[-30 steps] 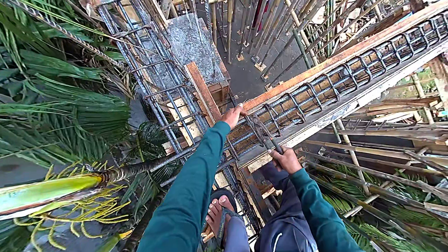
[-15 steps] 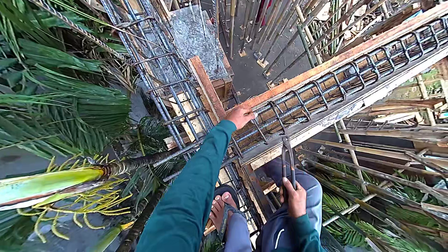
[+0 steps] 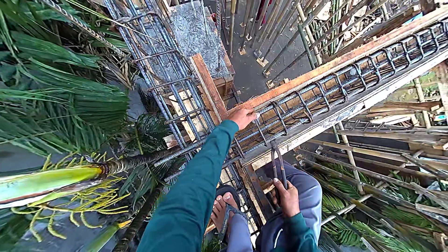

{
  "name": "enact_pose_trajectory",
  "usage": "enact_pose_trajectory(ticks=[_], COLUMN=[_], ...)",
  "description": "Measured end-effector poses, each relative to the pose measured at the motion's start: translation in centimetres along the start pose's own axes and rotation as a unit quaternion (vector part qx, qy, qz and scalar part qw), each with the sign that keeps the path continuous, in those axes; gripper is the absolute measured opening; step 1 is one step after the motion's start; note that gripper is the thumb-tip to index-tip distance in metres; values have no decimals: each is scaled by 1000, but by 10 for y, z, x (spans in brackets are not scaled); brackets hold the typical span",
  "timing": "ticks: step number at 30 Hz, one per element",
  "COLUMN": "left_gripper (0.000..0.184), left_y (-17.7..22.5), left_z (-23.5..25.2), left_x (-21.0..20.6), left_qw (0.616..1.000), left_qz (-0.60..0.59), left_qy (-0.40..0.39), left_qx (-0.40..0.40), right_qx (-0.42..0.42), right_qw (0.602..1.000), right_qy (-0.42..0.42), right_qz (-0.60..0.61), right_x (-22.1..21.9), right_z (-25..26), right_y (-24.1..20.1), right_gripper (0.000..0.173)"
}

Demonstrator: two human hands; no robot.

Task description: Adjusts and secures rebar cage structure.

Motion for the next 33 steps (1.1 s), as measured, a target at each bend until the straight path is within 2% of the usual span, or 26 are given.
enact_pose_trajectory(ticks=[4, 10, 13, 15, 17, 18, 19, 20, 22, 26, 29, 31, 33], left_gripper=[52, 54, 54, 56, 57, 58, 59, 59, 56, 50, 55, 57, 54], left_y=[-3, -2, 2, 0, -10, -16, -22, -28, -41, -50, -51, -46, -39], left_z=[0, -1, -5, -15, -32, -40, -49, -55, -62, -64, -68, -87, -130], left_x=[-2, -2, 0, 6, 13, 15, 14, 11, 2, 0, 4, 8, 11], left_qw=[1000, 1000, 1000, 999, 997, 993, 991, 988, 984, 983, 984, 979, 965], left_qz=[13, 19, 28, 35, 54, 77, 89, 100, 108, 107, 89, 58, 10], left_qy=[3, 5, 8, 9, 35, 59, 79, 98, 118, 128, 140, 192, 260], left_qx=[4, 10, 2, 17, 50, 62, 66, 65, 74, 79, 70, 47, 14], right_qx=[-9, 4, 129, 234, 304, 317, 310, 298, 283, 272, 212, 179, 181], right_qw=[999, 994, 978, 957, 936, 928, 925, 925, 934, 943, 963, 975, 978], right_qy=[-35, 70, 88, 56, -39, -104, -154, -182, -179, -151, -133, -113, -85], right_qz=[-17, 82, 138, 164, 175, 165, 156, 147, 122, 117, 100, 74, 54], right_x=[-6, 10, 26, 36, 36, 30, 21, 12, -7, -40, -54, -53, -44], right_z=[0, -6, -26, -42, -46, -42, -36, -28, -13, -2, -4, -10, -22], right_y=[1, 1, -25, -61, -101, -118, -131, -139, -145, -121, -82, -57, -45], right_gripper=[25, 25, 18, 17, 41, 52, 56, 50, 37, 36, 40, 40, 39])
Point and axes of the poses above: each hand's wrist, its own z-axis towards the middle knuckle, its own x-axis out of the back of the hand, y = z × x, the point moved 9 cm from there along z, towards the middle knuckle, and after that the axes turned 13 degrees about x, right-handed, at the moved point
